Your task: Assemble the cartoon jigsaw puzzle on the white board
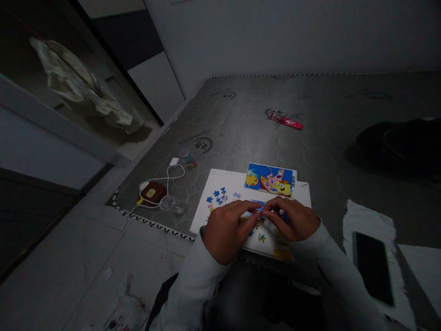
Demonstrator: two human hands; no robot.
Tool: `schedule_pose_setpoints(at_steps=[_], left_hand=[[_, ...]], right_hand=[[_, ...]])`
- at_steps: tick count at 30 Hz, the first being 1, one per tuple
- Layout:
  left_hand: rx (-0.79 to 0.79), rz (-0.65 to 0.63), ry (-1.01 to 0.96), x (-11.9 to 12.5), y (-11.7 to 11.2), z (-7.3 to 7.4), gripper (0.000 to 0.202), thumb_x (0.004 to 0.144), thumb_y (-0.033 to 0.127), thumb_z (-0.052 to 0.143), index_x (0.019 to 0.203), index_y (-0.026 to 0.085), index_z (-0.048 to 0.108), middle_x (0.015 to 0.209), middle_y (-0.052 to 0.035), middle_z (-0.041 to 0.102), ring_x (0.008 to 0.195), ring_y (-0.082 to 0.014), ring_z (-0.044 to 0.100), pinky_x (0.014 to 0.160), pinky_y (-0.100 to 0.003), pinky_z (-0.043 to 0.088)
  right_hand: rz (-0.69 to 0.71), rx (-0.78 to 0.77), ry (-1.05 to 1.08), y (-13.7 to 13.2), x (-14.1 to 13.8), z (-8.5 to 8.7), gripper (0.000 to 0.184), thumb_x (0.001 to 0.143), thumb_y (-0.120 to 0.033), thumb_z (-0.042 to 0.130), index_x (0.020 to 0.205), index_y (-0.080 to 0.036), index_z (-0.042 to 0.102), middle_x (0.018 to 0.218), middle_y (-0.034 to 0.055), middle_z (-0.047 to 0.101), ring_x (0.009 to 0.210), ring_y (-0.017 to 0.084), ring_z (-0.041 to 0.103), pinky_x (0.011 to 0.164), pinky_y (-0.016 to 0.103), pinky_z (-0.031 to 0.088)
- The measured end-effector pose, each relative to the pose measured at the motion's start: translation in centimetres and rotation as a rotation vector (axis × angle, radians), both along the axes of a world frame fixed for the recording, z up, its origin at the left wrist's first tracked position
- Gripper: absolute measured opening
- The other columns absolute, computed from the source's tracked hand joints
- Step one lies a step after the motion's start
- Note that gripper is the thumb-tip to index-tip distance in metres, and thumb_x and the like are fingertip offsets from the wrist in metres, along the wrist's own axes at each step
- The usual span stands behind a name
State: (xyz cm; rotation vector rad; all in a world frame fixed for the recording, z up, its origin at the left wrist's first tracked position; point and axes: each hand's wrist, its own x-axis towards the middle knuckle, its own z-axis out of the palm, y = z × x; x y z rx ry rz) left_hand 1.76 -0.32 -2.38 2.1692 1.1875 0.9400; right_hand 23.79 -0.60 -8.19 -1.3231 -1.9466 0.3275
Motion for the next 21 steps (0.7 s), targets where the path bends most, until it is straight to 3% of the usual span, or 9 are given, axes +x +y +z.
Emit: schedule_pose_setpoints(at_steps=[4,9,16,21], left_hand=[[0.063,-0.025,-0.027,0.0,-0.1,0.2,0.018,0.103,0.015,0.084,0.121,0.019,0.085,0.111,-0.0028,0.092,0.068,-0.0127,0.078,0.085,-0.028,0.072],[0.113,-0.037,-0.001,-0.1,-0.2,0.3,0.017,0.105,0.018,0.083,0.122,0.018,0.085,0.111,-0.0044,0.091,0.063,-0.0114,0.075,0.089,-0.029,0.073],[0.107,0.007,0.017,-0.1,-0.3,0.5,0.024,0.1,0.011,0.082,0.123,0.019,0.084,0.112,-0.003,0.091,0.065,-0.0115,0.076,0.081,-0.026,0.071],[0.116,0.044,0.04,0.0,-0.3,0.4,0.029,0.094,0.006,0.083,0.121,0.018,0.083,0.107,-0.0015,0.091,0.065,-0.0119,0.076,0.076,-0.025,0.07]], right_hand=[[-0.028,-0.147,0.198,-0.4,0.0,0.9,0.02,0.109,-0.046,0.064,0.105,-0.03,0.076,0.081,-0.0026,0.082,0.07,0.018,0.079,0.065,0.027,0.055],[-0.051,-0.275,0.261,-1.1,-0.3,2.8,0.017,0.108,-0.045,0.067,0.104,-0.029,0.073,0.086,0.0001,0.083,0.078,0.02,0.082,0.072,0.029,0.06],[-0.037,-0.136,0.239,-0.6,-0.5,1.7,0.023,0.099,-0.052,0.077,0.107,-0.03,0.08,0.081,-0.001,0.081,0.062,0.018,0.073,0.066,0.029,0.062],[-0.044,-0.134,0.152,-0.9,-0.5,1.6,0.024,0.101,-0.046,0.078,0.119,-0.032,0.085,0.096,0.0008,0.087,0.073,0.019,0.079,0.075,0.031,0.065]])
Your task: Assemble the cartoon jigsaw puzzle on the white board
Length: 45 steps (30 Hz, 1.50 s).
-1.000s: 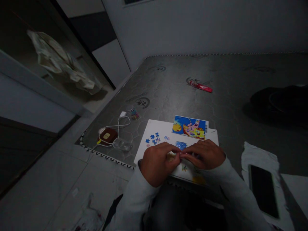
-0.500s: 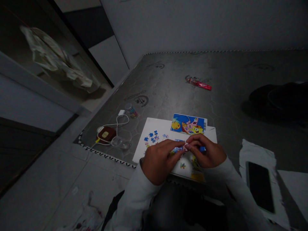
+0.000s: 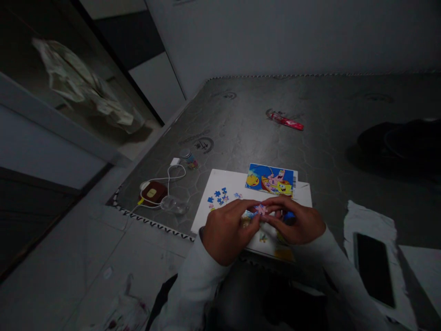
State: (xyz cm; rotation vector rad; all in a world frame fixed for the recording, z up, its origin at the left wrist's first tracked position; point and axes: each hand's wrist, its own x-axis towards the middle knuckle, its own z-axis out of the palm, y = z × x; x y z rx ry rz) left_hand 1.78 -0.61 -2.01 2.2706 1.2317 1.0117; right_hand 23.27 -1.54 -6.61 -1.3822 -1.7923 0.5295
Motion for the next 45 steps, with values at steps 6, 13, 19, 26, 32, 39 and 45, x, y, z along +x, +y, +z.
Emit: schedule_pose_setpoints(at_steps=[6,13,19,26,32,39,45], left_hand=[[0.008,-0.014,-0.036,-0.1,0.0,-0.1,0.024,0.097,0.006,0.083,0.118,0.017,0.083,0.106,-0.0021,0.091,0.066,-0.0115,0.078,0.079,-0.024,0.07],[0.006,-0.067,-0.018,-0.4,0.1,-0.3,0.019,0.098,0.002,0.081,0.108,0.018,0.083,0.103,-0.0027,0.09,0.089,-0.0175,0.086,0.088,-0.027,0.071],[0.015,-0.101,-0.009,-0.7,0.2,-0.4,0.02,0.105,0.009,0.076,0.122,0.017,0.083,0.111,-0.0063,0.089,0.101,-0.0201,0.087,0.094,-0.03,0.072],[-0.039,-0.133,0.068,-1.4,0.0,-0.5,0.036,0.107,0.008,0.069,0.138,0.023,0.081,0.117,-0.0062,0.086,0.103,-0.0206,0.085,0.093,-0.034,0.074],[-0.026,-0.111,0.053,-1.7,-0.4,-0.1,0.048,0.105,0.002,0.068,0.146,0.023,0.08,0.115,-0.0069,0.084,0.099,-0.0191,0.084,0.086,-0.03,0.073],[-0.008,-0.054,-0.037,-1.4,-0.3,0.2,0.027,0.108,0.01,0.074,0.132,0.017,0.084,0.116,-0.0073,0.089,0.102,-0.0185,0.086,0.096,-0.028,0.071],[0.003,-0.041,-0.008,-1.6,-0.2,0.2,0.023,0.109,0.013,0.074,0.129,0.022,0.083,0.112,-0.004,0.09,0.099,-0.0197,0.087,0.089,-0.029,0.071]], right_hand=[[0.074,0.151,-0.198,1.0,1.0,-0.2,0.016,0.106,-0.044,0.077,0.113,-0.033,0.085,0.093,-0.0022,0.087,0.072,0.017,0.079,0.072,0.029,0.058],[0.173,0.414,-0.415,2.0,1.6,-0.2,0.033,0.116,-0.046,0.067,0.093,-0.027,0.083,0.069,-0.0034,0.077,0.062,0.015,0.07,0.072,0.032,0.046],[0.224,0.435,-0.424,1.9,1.7,-0.7,0.028,0.115,-0.045,0.07,0.097,-0.028,0.083,0.073,-0.0052,0.079,0.064,0.013,0.069,0.073,0.031,0.045],[0.205,0.522,-0.457,1.8,1.2,0.0,0.031,0.117,-0.043,0.067,0.095,-0.027,0.081,0.075,-0.0045,0.079,0.068,0.013,0.072,0.075,0.031,0.045],[0.156,0.61,-0.465,1.5,0.7,0.9,0.032,0.121,-0.039,0.06,0.103,-0.023,0.08,0.076,-0.0031,0.079,0.067,0.013,0.071,0.072,0.03,0.046],[0.122,0.646,-0.473,1.4,0.4,1.9,0.026,0.119,-0.034,0.063,0.116,-0.02,0.084,0.078,-0.002,0.08,0.068,0.013,0.072,0.074,0.03,0.047],[0.136,0.601,-0.511,1.2,0.7,1.0,0.025,0.115,-0.038,0.07,0.13,-0.023,0.082,0.084,-0.0024,0.083,0.074,0.015,0.075,0.076,0.031,0.047]])
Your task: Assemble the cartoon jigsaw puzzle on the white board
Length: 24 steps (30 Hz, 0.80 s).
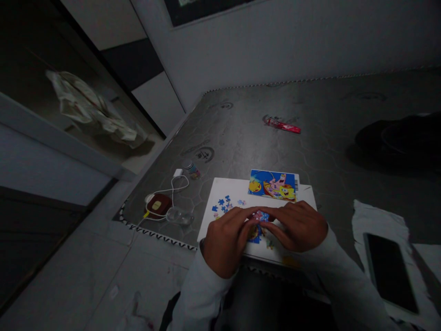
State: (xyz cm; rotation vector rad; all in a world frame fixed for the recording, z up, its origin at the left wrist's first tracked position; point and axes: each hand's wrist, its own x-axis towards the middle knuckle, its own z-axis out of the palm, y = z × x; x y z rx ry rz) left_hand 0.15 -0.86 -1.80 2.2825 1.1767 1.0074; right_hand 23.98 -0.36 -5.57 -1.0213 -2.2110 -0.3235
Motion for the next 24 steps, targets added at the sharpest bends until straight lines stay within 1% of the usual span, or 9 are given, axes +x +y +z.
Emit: schedule_pose_setpoints(at_steps=[4,8,10,14,18,21,24], left_hand=[[0.005,0.005,0.007,-0.2,-0.1,0.3,0.019,0.106,0.015,0.079,0.124,0.02,0.083,0.11,-0.0041,0.09,0.09,-0.0195,0.087,0.086,-0.029,0.072],[0.017,-0.004,-0.003,-0.2,-0.3,0.6,0.017,0.106,0.016,0.08,0.121,0.019,0.084,0.11,-0.0048,0.091,0.086,-0.0186,0.087,0.087,-0.029,0.073],[0.014,-0.014,0.008,-0.1,-0.3,0.6,0.017,0.107,0.016,0.079,0.122,0.02,0.085,0.109,-0.0044,0.091,0.088,-0.0187,0.088,0.087,-0.029,0.073],[0.002,-0.034,0.029,-0.3,-0.2,0.5,0.021,0.111,0.02,0.074,0.129,0.023,0.085,0.109,-0.0031,0.092,0.095,-0.019,0.089,0.086,-0.028,0.072],[0.016,-0.035,0.023,-0.4,-0.2,0.5,0.022,0.114,0.023,0.07,0.129,0.021,0.085,0.11,-0.0051,0.092,0.096,-0.019,0.089,0.087,-0.028,0.073],[0.016,-0.026,0.02,-0.3,-0.3,0.5,0.023,0.115,0.023,0.067,0.131,0.019,0.084,0.114,-0.0065,0.092,0.1,-0.0198,0.09,0.09,-0.03,0.074],[0.02,-0.02,0.024,-0.2,-0.4,0.5,0.026,0.117,0.02,0.063,0.134,0.018,0.082,0.119,-0.0085,0.091,0.105,-0.0202,0.089,0.093,-0.03,0.073]], right_hand=[[0.015,-0.025,-0.023,-0.1,0.3,0.0,0.026,0.114,-0.037,0.071,0.133,-0.024,0.082,0.089,-0.0007,0.085,0.078,0.015,0.076,0.078,0.032,0.048],[0.041,-0.008,-0.04,-0.2,0.2,0.2,0.026,0.115,-0.031,0.068,0.136,-0.023,0.081,0.093,-0.0012,0.087,0.077,0.015,0.074,0.077,0.033,0.046],[0.047,-0.006,-0.035,-0.2,-0.2,0.3,0.027,0.118,-0.033,0.064,0.134,-0.021,0.081,0.092,-0.0008,0.086,0.076,0.015,0.073,0.077,0.034,0.045],[0.022,0.008,0.035,-0.2,-0.9,0.6,0.036,0.122,-0.038,0.054,0.12,-0.02,0.085,0.08,0.0009,0.082,0.07,0.017,0.069,0.076,0.035,0.043],[0.059,0.034,-0.008,0.0,-0.8,1.0,0.029,0.119,-0.035,0.061,0.115,-0.022,0.087,0.074,-0.0016,0.079,0.068,0.015,0.068,0.074,0.032,0.044],[0.046,0.037,0.0,0.0,-0.5,1.1,0.025,0.117,-0.035,0.066,0.116,-0.022,0.087,0.078,-0.0013,0.082,0.069,0.014,0.07,0.075,0.032,0.046],[0.045,0.034,0.01,0.0,-0.4,1.1,0.022,0.115,-0.033,0.069,0.121,-0.02,0.085,0.083,-0.0004,0.085,0.071,0.014,0.072,0.075,0.032,0.047]])
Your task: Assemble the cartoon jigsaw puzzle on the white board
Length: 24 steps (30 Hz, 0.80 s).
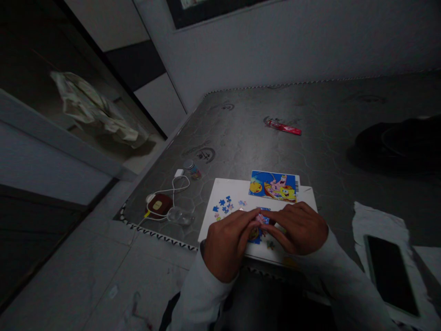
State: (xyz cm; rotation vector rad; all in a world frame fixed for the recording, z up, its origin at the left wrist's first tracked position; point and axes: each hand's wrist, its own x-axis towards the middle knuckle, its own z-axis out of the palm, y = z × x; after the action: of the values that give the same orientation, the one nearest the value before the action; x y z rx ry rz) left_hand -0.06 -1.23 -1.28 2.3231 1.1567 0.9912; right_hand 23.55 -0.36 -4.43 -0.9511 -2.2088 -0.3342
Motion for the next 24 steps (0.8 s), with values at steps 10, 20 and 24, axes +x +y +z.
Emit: schedule_pose_setpoints(at_steps=[10,20,24], left_hand=[[0.012,-0.02,0.034,0.0,-0.01,-0.09,0.032,0.117,0.015,0.057,0.141,0.019,0.077,0.123,-0.0088,0.089,0.11,-0.0188,0.088,0.096,-0.028,0.073],[-0.02,-0.015,0.135,0.08,-0.25,-0.31,0.038,0.114,0.009,0.057,0.144,0.021,0.076,0.124,-0.0069,0.089,0.107,-0.0198,0.088,0.093,-0.031,0.074],[-0.043,-0.028,0.133,0.16,-0.31,-0.32,0.038,0.112,0.008,0.057,0.143,0.021,0.076,0.124,-0.0068,0.088,0.108,-0.0211,0.087,0.095,-0.034,0.074]], right_hand=[[0.001,-0.011,0.009,-0.14,-0.16,0.46,0.016,0.112,-0.031,0.073,0.118,-0.023,0.086,0.081,-0.0031,0.082,0.07,0.013,0.072,0.076,0.031,0.045],[-0.015,-0.027,-0.025,-0.3,0.43,-0.03,0.013,0.112,-0.032,0.074,0.112,-0.026,0.085,0.081,-0.0037,0.082,0.071,0.013,0.072,0.079,0.032,0.044],[-0.028,-0.035,-0.034,-0.42,0.4,0.13,0.014,0.114,-0.034,0.072,0.11,-0.026,0.083,0.082,-0.0034,0.083,0.072,0.014,0.073,0.08,0.033,0.043]])
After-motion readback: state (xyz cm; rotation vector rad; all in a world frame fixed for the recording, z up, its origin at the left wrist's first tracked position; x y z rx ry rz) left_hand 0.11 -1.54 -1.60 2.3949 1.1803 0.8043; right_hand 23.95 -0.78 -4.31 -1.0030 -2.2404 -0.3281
